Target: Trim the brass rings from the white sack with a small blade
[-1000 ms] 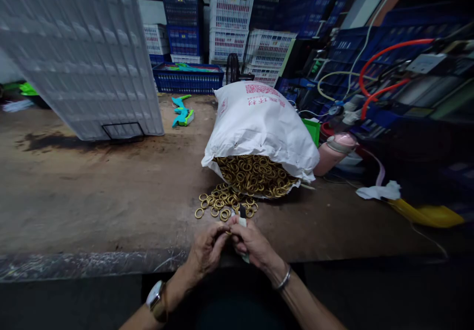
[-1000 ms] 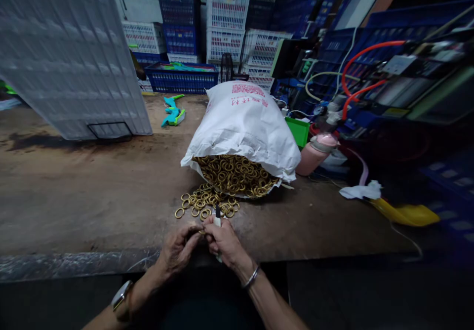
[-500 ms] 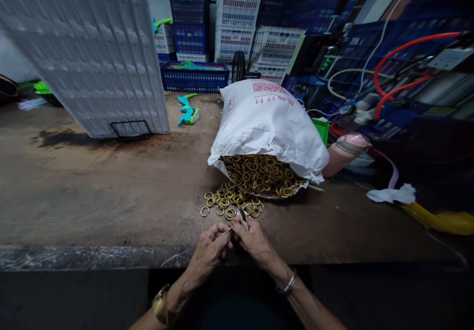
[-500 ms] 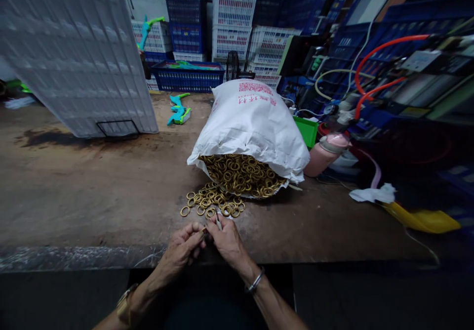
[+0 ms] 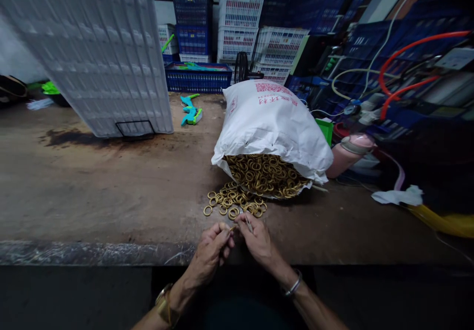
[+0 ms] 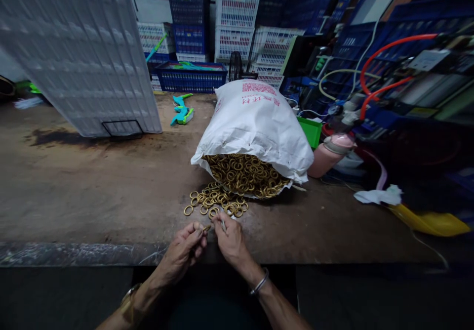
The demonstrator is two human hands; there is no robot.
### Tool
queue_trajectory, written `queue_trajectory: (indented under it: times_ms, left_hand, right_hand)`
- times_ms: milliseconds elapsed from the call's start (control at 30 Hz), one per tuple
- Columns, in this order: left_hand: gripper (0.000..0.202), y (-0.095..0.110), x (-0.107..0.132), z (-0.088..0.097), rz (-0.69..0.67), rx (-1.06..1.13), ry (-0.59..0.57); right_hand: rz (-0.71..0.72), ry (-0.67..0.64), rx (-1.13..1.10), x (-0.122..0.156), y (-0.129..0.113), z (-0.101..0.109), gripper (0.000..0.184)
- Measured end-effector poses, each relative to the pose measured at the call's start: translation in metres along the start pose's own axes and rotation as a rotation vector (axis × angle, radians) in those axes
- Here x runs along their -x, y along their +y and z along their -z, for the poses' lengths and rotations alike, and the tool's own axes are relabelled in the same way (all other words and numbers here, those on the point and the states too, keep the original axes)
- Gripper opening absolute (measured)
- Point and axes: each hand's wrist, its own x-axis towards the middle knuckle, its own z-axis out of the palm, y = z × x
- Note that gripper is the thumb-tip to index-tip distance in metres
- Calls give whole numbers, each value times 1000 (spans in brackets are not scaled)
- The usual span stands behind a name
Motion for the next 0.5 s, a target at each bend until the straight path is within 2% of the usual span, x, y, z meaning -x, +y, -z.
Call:
queue_trajectory:
  times_ms: [100,167,333,500]
  left_hand:
    - [32,0,-1,1,-26,-49,4]
    - [33,0,-1,2,-53,-82,0]
    - [34,0,-2,1,-112,-139,37]
    - [33,-6,-4,4,-186,-207,67]
  right_hand:
    - [96,-105,171,5,2,-1,16]
    - [110,-169,258,9,4,-3,21]
    - [97,-212,409,10,4,-6,33]
    - [110,-280,447,9,0,-3,33]
